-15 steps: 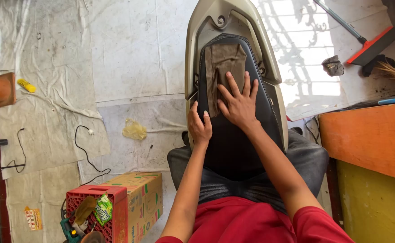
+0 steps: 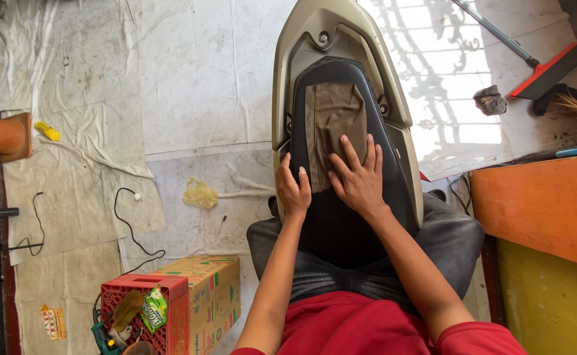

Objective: The person wipes the black seat of a scooter with a brown cloth. They use both hands to rub the cloth over the seat surface, moving from the front to the back and covering the entire area.

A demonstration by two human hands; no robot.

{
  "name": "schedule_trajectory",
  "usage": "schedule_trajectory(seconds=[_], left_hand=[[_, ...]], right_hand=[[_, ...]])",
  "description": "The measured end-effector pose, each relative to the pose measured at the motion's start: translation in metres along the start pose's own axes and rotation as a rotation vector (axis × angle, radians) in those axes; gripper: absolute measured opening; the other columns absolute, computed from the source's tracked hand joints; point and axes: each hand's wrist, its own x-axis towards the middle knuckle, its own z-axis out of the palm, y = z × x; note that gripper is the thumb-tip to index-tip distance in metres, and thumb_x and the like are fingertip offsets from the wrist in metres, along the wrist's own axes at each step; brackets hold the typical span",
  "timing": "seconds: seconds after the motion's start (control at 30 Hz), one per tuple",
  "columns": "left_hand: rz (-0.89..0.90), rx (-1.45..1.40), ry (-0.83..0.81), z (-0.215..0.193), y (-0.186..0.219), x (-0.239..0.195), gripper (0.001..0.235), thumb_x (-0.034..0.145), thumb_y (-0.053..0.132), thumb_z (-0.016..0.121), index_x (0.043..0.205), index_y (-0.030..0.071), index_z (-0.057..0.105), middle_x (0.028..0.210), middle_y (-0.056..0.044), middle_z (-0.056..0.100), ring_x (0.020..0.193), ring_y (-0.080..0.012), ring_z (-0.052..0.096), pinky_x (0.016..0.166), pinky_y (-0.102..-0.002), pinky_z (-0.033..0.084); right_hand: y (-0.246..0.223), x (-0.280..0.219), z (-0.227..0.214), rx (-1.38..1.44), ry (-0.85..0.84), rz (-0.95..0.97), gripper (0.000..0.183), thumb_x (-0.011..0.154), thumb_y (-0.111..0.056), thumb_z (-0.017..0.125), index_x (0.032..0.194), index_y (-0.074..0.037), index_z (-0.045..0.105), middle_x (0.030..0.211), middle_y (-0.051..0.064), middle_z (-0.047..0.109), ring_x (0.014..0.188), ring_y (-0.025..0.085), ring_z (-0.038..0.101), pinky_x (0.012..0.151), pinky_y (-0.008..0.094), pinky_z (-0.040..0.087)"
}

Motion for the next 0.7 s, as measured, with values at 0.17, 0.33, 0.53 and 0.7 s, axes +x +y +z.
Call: schedule_trajectory(seconds=[0.17,0.33,0.53,0.7], left_hand=[[-0.031,0.013,-0.016,0.001,0.002,0.000,0.051,0.108,0.034,0.048,0.147,0.001,0.051,0.141,-0.021,0.060,0.129,-0.0391,0.060,0.108,-0.046,0.048],[-0.013,0.025,0.003,-0.001,0.004,0.003,0.051,0.107,0.034,0.049,0.146,0.002,0.052,0.142,-0.021,0.061,0.130,-0.0395,0.059,0.109,-0.047,0.047],[-0.006,0.031,-0.005,-0.001,0.002,0.002,0.051,0.107,0.034,0.048,0.147,0.001,0.050,0.142,-0.021,0.059,0.131,-0.0394,0.058,0.110,-0.048,0.047],[-0.016,0.025,-0.011,-0.002,0.003,0.003,0.053,0.107,0.034,0.048,0.147,0.001,0.049,0.143,-0.021,0.059,0.131,-0.0400,0.058,0.110,-0.048,0.046]], right_hand=[[-0.002,-0.027,-0.002,0.016,-0.017,0.019,0.041,0.095,-0.037,0.067,0.133,-0.020,0.068,0.167,0.010,0.037,0.152,0.055,0.020,0.124,0.066,0.017],[-0.004,0.000,0.006,-0.001,-0.011,0.011,0.043,0.094,-0.039,0.067,0.133,-0.021,0.068,0.167,0.009,0.037,0.152,0.054,0.020,0.122,0.069,0.013],[-0.002,0.055,0.017,-0.004,0.055,-0.042,0.047,0.097,-0.043,0.066,0.139,-0.021,0.067,0.170,0.006,0.034,0.153,0.053,0.019,0.121,0.071,0.010],[-0.005,0.062,0.016,-0.002,0.047,-0.014,0.045,0.098,-0.041,0.064,0.139,-0.023,0.066,0.170,0.006,0.034,0.153,0.053,0.019,0.122,0.068,0.013]])
